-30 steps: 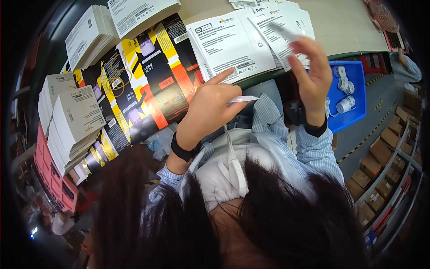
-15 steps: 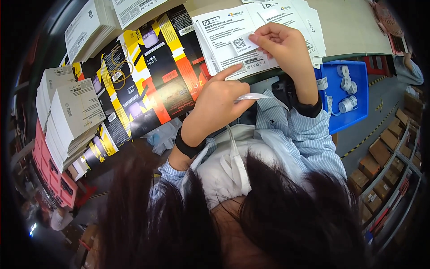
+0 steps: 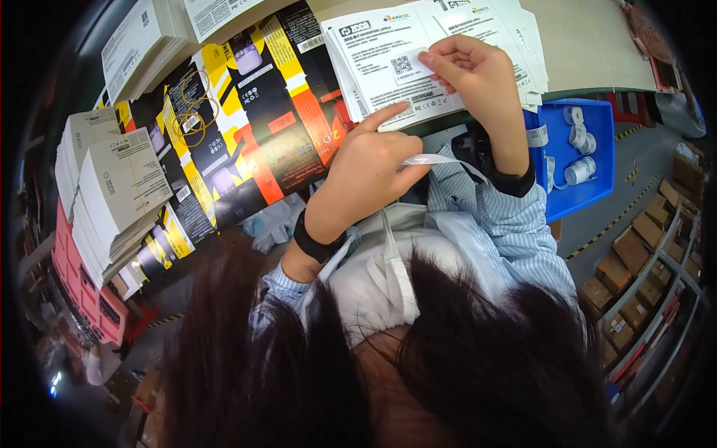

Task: The person peels a sticker from a roll by hand, presses it onto a white card, and then places the card onto a stack. This process is repeated for several more cards.

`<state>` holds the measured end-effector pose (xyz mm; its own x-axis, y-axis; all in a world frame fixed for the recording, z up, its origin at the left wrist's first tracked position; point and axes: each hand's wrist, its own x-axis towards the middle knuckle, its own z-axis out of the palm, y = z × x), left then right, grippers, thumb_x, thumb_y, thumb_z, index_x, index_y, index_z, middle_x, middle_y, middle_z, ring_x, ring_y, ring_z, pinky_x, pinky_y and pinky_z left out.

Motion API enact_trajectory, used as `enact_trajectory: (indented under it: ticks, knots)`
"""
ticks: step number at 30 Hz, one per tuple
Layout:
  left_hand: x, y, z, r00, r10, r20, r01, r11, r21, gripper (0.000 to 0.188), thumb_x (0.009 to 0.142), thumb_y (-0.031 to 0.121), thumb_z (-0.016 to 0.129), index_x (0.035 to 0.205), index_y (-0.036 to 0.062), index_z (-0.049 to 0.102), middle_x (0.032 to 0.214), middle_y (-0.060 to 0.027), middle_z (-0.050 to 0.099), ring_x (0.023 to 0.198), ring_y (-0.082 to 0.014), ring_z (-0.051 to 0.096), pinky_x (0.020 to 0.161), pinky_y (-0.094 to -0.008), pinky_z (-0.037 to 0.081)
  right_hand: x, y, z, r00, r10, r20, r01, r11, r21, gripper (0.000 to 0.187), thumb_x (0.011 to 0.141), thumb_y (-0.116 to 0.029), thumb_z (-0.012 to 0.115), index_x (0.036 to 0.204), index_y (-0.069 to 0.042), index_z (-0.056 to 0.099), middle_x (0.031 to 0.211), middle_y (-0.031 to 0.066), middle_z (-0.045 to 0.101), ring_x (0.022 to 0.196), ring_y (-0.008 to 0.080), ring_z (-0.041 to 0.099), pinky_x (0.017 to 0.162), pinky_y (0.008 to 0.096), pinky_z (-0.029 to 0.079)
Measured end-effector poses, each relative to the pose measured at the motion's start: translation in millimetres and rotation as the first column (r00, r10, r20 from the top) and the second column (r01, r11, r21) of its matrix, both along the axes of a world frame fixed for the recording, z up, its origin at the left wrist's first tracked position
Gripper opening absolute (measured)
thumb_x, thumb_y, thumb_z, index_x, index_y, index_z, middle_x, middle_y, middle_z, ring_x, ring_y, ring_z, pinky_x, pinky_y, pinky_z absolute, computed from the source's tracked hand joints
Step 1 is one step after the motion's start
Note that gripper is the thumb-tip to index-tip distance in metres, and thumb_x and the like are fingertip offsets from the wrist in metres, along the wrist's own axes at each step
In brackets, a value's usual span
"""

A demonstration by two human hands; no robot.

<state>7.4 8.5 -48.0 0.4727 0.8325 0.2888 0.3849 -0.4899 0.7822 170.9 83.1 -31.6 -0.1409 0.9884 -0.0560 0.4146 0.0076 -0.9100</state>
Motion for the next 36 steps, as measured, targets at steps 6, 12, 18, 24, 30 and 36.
enact_trajectory:
  ticks: [6,12,18,24,30,36]
  knots:
    - [0,0,1,0.999,-0.007,-0.051,0.007,1.0,-0.014,0.02,0.073,0.019,0.063,0.062,0.0038,0.054,0.056,-0.011,0.055,0.086,-0.0294,0.06,0.094,-0.0368,0.039,0,0,-1,1.0,-0.016,0.011,0.016,0.999,0.029,0.02,0.075,-0.017,0.069,0.081,0.002,0.064,0.067,0.0072,0.064,0.058,0.0098,0.06,0.053,0.0207,0.047]
    - [0,0,2,0.999,-0.012,-0.044,0.011,1.0,-0.021,0.02,0.073,0.018,0.063,0.062,0.0036,0.054,0.056,-0.0108,0.055,0.084,-0.0293,0.06,0.095,-0.037,0.039,-2,-3,-1,0.999,-0.024,0.034,0.023,0.999,0.04,0.016,0.078,-0.014,0.067,0.083,0.001,0.063,0.066,0.0014,0.06,0.059,0.0043,0.054,0.051,0.0166,0.042]
    - [0,0,1,0.999,-0.003,-0.043,0.003,1.0,0.007,0.02,0.073,0.017,0.062,0.061,0.0035,0.053,0.054,-0.0108,0.053,0.074,-0.0279,0.06,0.095,-0.037,0.039,-13,-9,0,0.99,-0.07,0.126,0.049,0.985,0.164,0.021,0.075,-0.017,0.071,0.078,0.002,0.061,0.061,0.0017,0.058,0.056,0.0061,0.054,0.051,0.0177,0.042]
    - [0,0,3,0.999,-0.013,-0.047,0.012,1.0,-0.004,0.021,0.074,0.017,0.062,0.06,0.0031,0.053,0.054,-0.0113,0.053,0.069,-0.0274,0.059,0.095,-0.0368,0.039,-23,-14,-5,0.857,-0.267,0.442,0.057,0.9,0.432,0.041,0.069,-0.027,0.076,0.092,-0.002,0.053,0.065,0.0042,0.055,0.052,0.0129,0.054,0.05,0.0223,0.044]
    - [7,0,1,0.998,-0.005,-0.057,0.005,1.0,-0.011,0.022,0.074,0.018,0.062,0.061,0.0028,0.054,0.054,-0.0123,0.053,0.069,-0.0273,0.059,0.096,-0.0368,0.037,-22,-9,-18,0.813,-0.402,0.421,0.038,0.758,0.651,0.057,0.067,-0.031,0.077,0.106,-0.004,0.045,0.079,0.0069,0.055,0.06,0.0147,0.056,0.05,0.0261,0.045]
    - [-3,-1,11,1.0,-0.012,0.009,0.012,1.0,-0.017,0.018,0.072,0.016,0.064,0.063,0.0022,0.056,0.055,-0.0105,0.053,0.07,-0.0281,0.059,0.091,-0.0368,0.043,-9,-7,-9,0.937,-0.266,0.225,0.143,0.883,0.447,0.054,0.071,-0.025,0.073,0.112,-0.004,0.046,0.097,0.0135,0.054,0.08,0.0222,0.06,0.063,0.0332,0.049]
